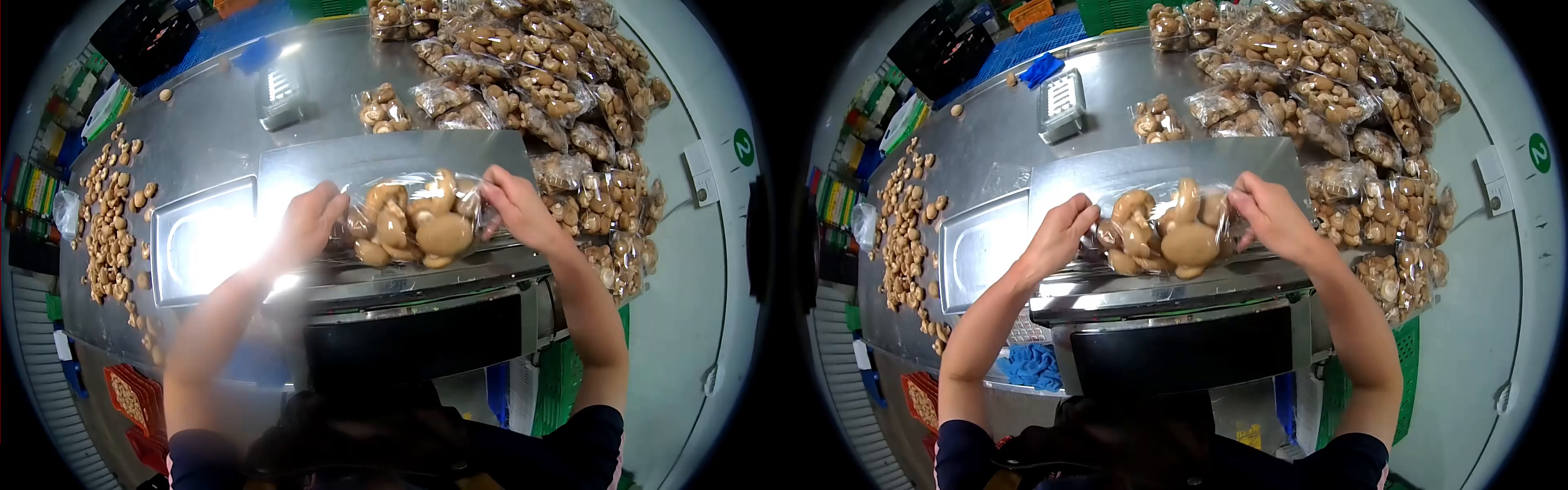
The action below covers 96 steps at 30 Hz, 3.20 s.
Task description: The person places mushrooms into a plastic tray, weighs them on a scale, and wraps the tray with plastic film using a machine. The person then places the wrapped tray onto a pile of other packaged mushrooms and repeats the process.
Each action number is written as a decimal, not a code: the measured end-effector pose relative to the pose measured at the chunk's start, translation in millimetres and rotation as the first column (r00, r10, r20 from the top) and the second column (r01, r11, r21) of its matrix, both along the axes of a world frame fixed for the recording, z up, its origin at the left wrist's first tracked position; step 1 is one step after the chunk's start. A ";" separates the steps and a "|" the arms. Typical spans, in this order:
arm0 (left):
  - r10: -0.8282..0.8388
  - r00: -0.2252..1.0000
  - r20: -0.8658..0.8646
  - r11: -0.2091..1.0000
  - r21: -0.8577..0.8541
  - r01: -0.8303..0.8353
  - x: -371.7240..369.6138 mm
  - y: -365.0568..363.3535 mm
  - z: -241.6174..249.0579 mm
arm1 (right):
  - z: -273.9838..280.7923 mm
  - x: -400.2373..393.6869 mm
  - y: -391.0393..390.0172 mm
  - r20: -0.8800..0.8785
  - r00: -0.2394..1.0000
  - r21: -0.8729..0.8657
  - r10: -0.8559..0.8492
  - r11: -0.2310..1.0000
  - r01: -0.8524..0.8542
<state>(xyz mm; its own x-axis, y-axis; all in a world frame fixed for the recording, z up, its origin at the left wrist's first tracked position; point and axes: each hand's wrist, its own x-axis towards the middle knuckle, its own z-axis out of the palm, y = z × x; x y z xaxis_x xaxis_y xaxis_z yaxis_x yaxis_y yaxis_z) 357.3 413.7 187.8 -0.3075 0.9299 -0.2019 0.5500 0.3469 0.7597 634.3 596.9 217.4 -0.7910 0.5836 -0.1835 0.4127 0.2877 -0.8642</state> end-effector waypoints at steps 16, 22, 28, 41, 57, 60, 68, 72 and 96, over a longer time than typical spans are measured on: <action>0.334 0.935 -0.119 0.932 0.190 -0.309 124.9 -145.9 -78.6 | -102.2 78.2 -180.6 -0.070 0.911 0.196 -0.405 0.890 0.411; 0.344 0.853 -0.392 0.933 0.242 -0.266 86.4 -189.6 -88.1 | -110.6 90.2 -196.8 0.045 0.822 0.285 -0.568 0.796 0.535; 0.535 0.843 0.053 0.839 -0.152 -0.523 76.3 -240.1 -39.3 | -91.9 122.1 -223.0 0.238 0.913 0.300 -0.330 0.919 0.254; 0.555 0.525 0.645 0.831 -0.402 -0.385 119.8 -300.3 -80.2 | -203.3 30.2 -367.0 0.133 0.918 -0.987 -0.373 0.033 0.157; -0.711 0.703 0.037 0.609 0.534 0.587 136.5 -208.1 2.2 | -90.4 7.1 -331.6 -0.292 0.826 -0.516 0.483 0.648 -0.561; -0.706 0.624 0.335 0.697 0.486 0.528 131.7 -217.5 4.4 | -65.7 41.0 -292.6 -0.107 0.993 -0.686 0.045 0.720 -0.106; 0.139 -0.016 0.990 0.963 -0.131 0.234 167.2 -212.3 -35.3 | -46.8 85.5 -285.9 -0.033 0.995 -0.753 -0.095 0.657 0.038; 0.273 -0.110 0.956 0.953 -0.253 0.166 163.2 -202.8 -39.1 | -59.8 97.8 -273.2 0.145 0.892 -0.736 -0.429 0.555 0.387; 0.832 0.460 0.311 0.428 0.169 -0.888 -46.5 -385.1 -76.3 | -14.3 -100.6 -198.1 -0.198 0.975 0.264 -0.099 0.953 0.150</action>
<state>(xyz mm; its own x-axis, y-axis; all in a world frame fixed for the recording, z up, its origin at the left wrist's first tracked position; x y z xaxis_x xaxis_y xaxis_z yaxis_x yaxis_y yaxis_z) 310.8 28.5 111.5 -0.9685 0.2137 -0.1276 -0.0496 0.3366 0.9403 533.7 398.8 203.1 -0.7134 0.6871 0.1374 0.3057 0.4817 -0.8213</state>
